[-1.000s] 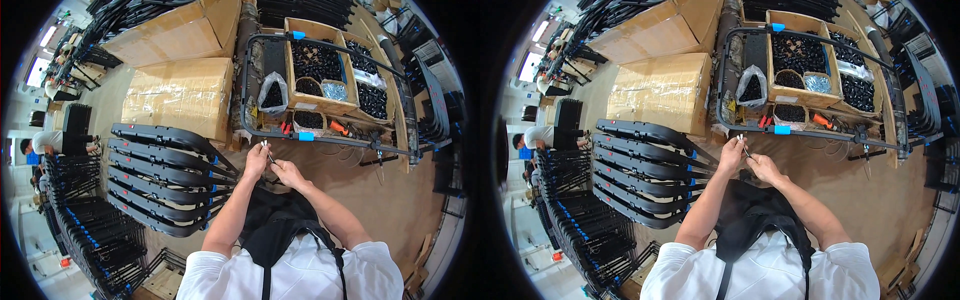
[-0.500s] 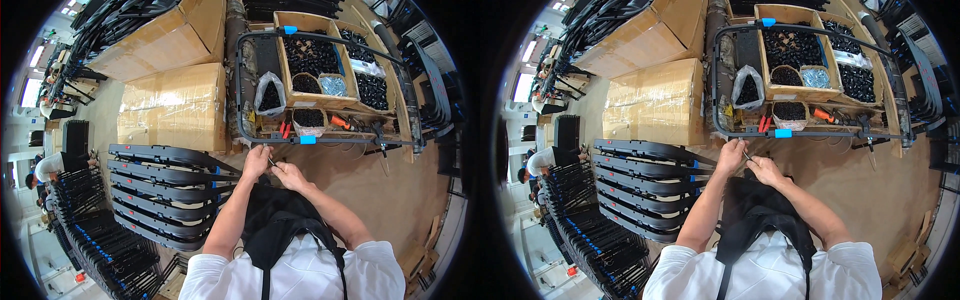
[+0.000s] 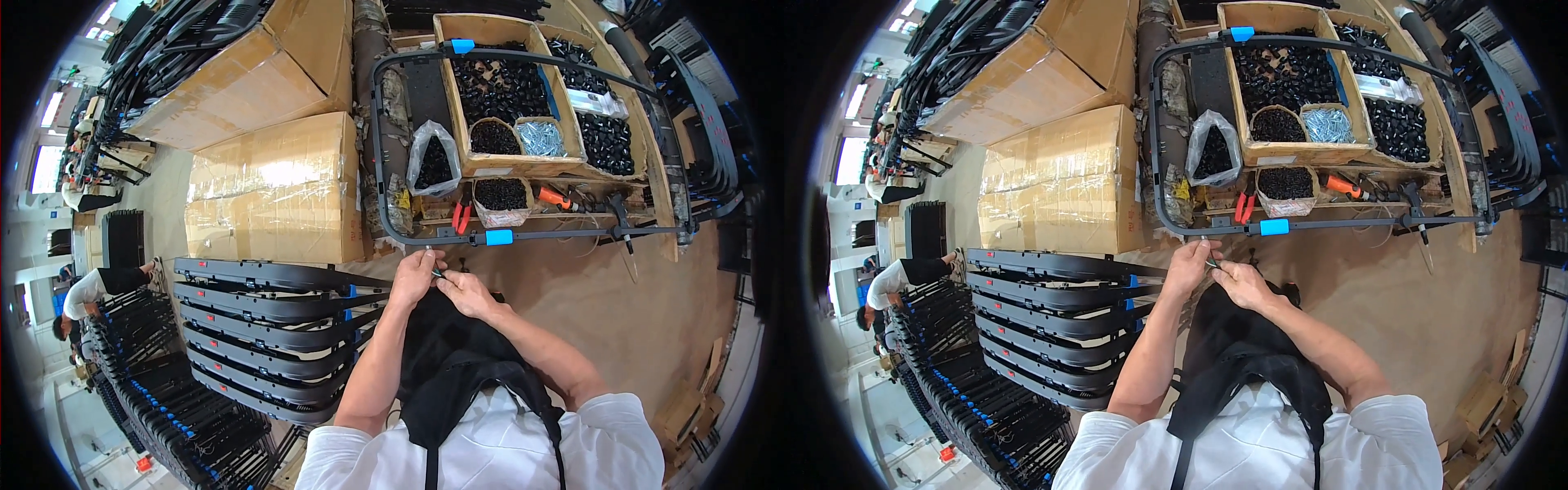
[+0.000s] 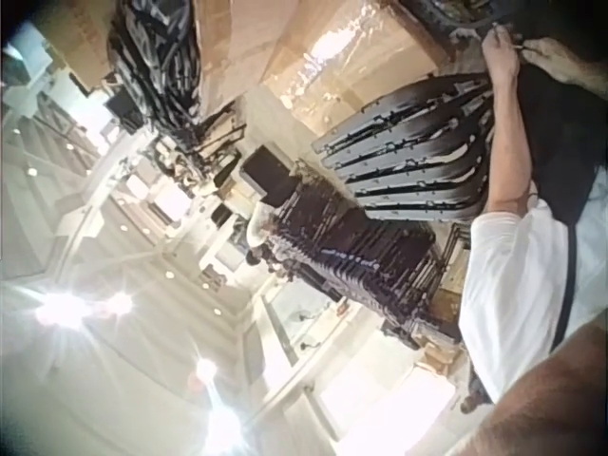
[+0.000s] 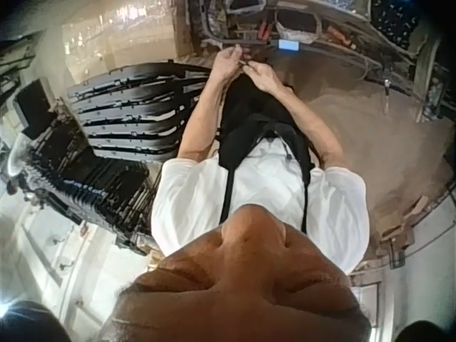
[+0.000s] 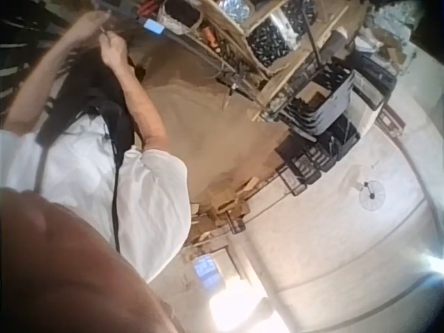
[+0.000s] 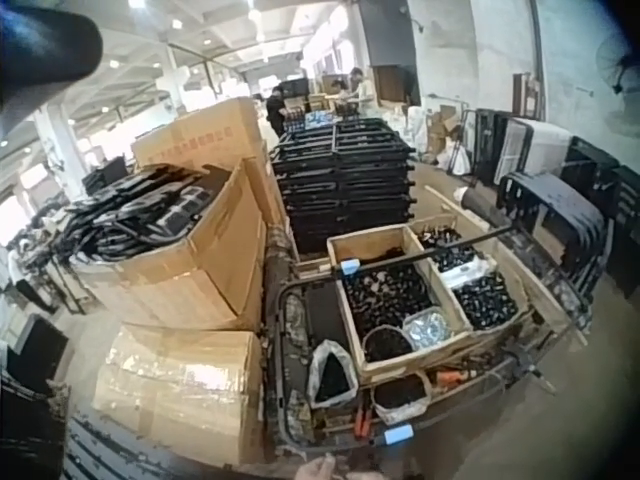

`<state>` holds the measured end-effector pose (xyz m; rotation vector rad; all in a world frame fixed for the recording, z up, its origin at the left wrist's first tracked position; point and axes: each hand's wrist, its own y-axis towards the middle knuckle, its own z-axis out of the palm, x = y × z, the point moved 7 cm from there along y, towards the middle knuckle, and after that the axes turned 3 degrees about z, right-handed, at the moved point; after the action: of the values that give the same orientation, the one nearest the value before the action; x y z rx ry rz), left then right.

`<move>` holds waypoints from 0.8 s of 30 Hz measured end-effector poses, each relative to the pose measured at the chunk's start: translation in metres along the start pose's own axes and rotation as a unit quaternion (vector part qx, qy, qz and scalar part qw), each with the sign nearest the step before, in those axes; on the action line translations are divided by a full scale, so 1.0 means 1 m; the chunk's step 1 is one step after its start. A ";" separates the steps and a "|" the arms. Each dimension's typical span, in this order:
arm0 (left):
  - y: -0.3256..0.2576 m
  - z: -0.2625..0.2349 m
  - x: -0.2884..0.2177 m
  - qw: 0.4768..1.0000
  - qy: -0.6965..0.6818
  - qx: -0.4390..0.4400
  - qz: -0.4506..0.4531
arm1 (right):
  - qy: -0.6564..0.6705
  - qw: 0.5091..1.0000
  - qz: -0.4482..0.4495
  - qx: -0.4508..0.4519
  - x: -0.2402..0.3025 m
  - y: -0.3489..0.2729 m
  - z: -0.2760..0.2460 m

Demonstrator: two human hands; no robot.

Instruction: Assembling plastic components of office chairs using an electric screwdriver and screws.

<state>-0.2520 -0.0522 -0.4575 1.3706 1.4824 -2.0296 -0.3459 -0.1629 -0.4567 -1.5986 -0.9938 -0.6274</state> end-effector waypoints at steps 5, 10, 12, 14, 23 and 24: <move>0.009 -0.008 -0.001 0.998 0.054 0.009 0.011 | 0.040 0.999 -0.011 -0.026 -0.001 0.007 -0.002; -0.007 -0.011 0.003 0.995 0.037 -0.096 0.006 | 0.079 0.997 0.005 -0.011 -0.009 0.010 0.004; -0.008 -0.008 0.000 0.994 -0.044 -0.096 0.037 | 0.075 0.997 0.004 -0.021 -0.005 0.011 0.004; -0.006 -0.011 -0.009 0.990 0.069 -0.119 0.029 | 0.069 0.997 0.004 -0.031 -0.001 0.011 0.002; -0.030 -0.035 0.072 0.955 -0.171 -0.239 0.047 | 0.120 0.991 0.050 0.031 0.008 0.027 0.012; -0.037 -0.043 0.100 0.949 -0.220 -0.226 0.031 | 0.187 0.980 0.053 0.035 0.013 0.029 0.016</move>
<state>-0.3061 0.0298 -0.5177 0.7166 1.5375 -1.6650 -0.3161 -0.1453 -0.4648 -1.3943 -0.6406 -0.7763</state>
